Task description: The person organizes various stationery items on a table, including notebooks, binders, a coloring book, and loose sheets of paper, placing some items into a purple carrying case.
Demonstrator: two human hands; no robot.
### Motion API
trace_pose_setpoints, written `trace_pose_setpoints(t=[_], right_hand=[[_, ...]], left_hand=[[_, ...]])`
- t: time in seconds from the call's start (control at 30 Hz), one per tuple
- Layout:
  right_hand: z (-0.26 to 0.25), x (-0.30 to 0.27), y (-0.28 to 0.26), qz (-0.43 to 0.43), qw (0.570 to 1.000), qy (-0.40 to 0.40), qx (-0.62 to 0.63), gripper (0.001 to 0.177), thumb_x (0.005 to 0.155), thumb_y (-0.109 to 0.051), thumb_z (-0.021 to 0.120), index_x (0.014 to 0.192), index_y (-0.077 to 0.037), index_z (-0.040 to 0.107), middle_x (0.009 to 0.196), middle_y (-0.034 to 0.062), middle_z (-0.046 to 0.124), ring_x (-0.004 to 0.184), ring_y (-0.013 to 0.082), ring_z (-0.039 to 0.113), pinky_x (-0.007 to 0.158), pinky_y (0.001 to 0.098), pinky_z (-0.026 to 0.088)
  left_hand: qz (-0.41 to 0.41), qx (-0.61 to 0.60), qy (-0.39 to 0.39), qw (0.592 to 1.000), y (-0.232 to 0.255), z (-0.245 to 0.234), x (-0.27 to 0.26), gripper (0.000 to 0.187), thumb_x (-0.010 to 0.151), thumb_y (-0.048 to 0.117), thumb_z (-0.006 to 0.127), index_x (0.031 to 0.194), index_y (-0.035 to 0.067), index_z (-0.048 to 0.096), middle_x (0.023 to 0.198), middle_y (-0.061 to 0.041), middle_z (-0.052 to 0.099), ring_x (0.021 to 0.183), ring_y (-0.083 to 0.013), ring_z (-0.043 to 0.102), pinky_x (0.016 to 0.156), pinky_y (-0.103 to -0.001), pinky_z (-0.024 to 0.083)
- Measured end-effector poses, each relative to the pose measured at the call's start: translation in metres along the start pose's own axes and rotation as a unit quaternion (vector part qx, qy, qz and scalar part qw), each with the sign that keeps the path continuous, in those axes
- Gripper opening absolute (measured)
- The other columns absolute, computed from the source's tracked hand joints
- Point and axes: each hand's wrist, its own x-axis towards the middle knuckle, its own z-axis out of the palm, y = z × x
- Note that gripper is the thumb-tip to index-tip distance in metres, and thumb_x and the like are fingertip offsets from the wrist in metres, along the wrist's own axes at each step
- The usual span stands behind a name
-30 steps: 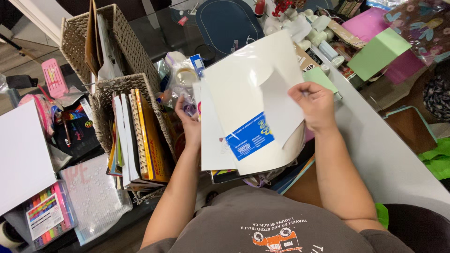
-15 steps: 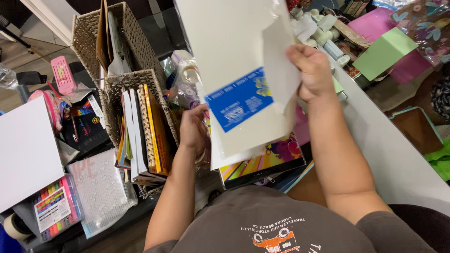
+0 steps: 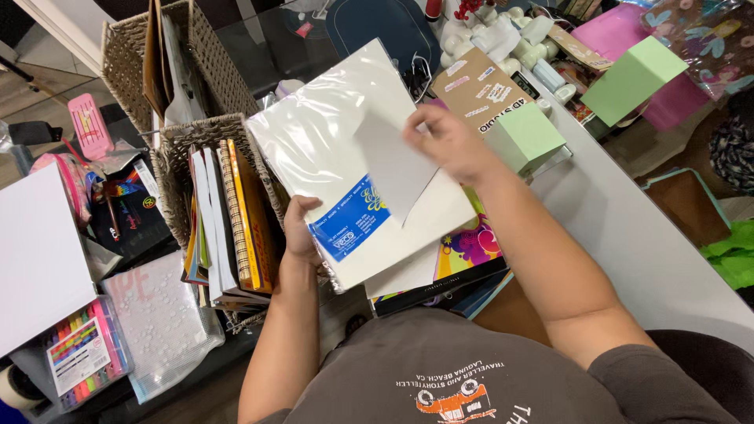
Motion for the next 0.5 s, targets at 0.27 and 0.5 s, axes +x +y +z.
trace_pose_setpoints(t=[0.27, 0.5], right_hand=[[-0.085, -0.057, 0.018, -0.014, 0.946, 0.317, -0.067, 0.037, 0.097, 0.000, 0.051, 0.131, -0.011, 0.043, 0.113, 0.0085, 0.065, 0.096, 0.0208, 0.067, 0.080, 0.0353, 0.053], [0.019, -0.114, 0.003, -0.105, 0.840, -0.054, -0.529, 0.062, 0.082, -0.039, 0.076, 0.122, 0.006, 0.058, 0.154, 0.0162, 0.043, 0.143, 0.0471, 0.038, 0.104, 0.0666, 0.037]], left_hand=[[-0.105, -0.266, -0.120, 0.951, -0.010, -0.020, 0.011, 0.065, 0.077, 0.014, 0.052, 0.137, -0.014, 0.052, 0.126, -0.032, 0.066, 0.108, -0.0417, 0.071, 0.100, -0.048, 0.057], [-0.008, -0.241, -0.085, 0.967, -0.024, -0.006, 0.022, 0.065, 0.083, 0.011, 0.054, 0.142, -0.015, 0.050, 0.139, -0.027, 0.064, 0.129, -0.0325, 0.064, 0.121, -0.038, 0.045]])
